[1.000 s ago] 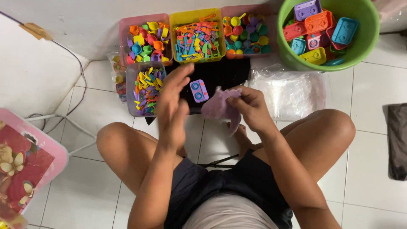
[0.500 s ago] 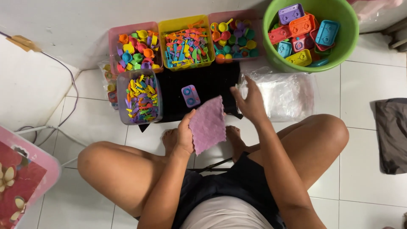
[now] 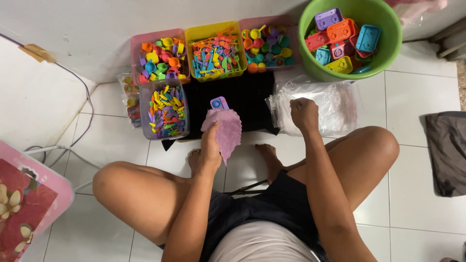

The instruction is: Cleaning small plastic toy parts individually using a cloth and sorting them into bins.

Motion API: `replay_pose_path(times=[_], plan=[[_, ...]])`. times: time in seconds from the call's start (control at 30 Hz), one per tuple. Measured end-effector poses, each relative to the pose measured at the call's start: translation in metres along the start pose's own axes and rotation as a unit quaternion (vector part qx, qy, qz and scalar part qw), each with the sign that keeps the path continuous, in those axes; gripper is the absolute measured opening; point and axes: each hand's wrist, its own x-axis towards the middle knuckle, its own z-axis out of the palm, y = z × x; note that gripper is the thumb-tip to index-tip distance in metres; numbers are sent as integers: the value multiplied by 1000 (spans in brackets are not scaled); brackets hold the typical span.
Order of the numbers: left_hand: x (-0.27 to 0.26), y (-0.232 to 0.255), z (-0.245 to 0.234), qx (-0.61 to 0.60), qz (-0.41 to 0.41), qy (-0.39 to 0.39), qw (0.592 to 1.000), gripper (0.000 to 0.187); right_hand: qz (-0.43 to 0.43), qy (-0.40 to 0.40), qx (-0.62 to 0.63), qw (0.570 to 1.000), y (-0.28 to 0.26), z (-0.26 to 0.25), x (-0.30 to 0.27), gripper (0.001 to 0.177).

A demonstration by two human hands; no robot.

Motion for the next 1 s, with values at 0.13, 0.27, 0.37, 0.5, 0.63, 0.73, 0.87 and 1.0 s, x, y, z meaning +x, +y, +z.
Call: replay_pose_path(times=[0.13,0.27,0.37,0.5,0.63,0.73,0.87,1.0], plan=[[23,-13,-20,-34,12,-33,999,62,-2,-12,-15,1000,-2,12,0,30],[22,0,-19,-31,26,-34,999,60,-82,8,-26,996,-52,-2,-29,40],[4,35,-2,-65,29,-30,997,60,-208,39,2,977,-88,-15,-34,46],[-9,102,18,-115,49,-63,990,34,-322,12,11,947,-87,-21,26,39],[17,149,22,-73,122,-35,989,34,-210,-45,-92,972,-86,-23,116,33],[56,165,11,55,238,19,969,37,-233,-52,-137,961,-90,-23,156,23],[99,179,-8,-35,239,54,969,37,-257,-81,-124,955,-87,-11,193,22],[121,177,-24,-202,164,50,964,53,-231,-143,-17,962,-83,15,208,16]])
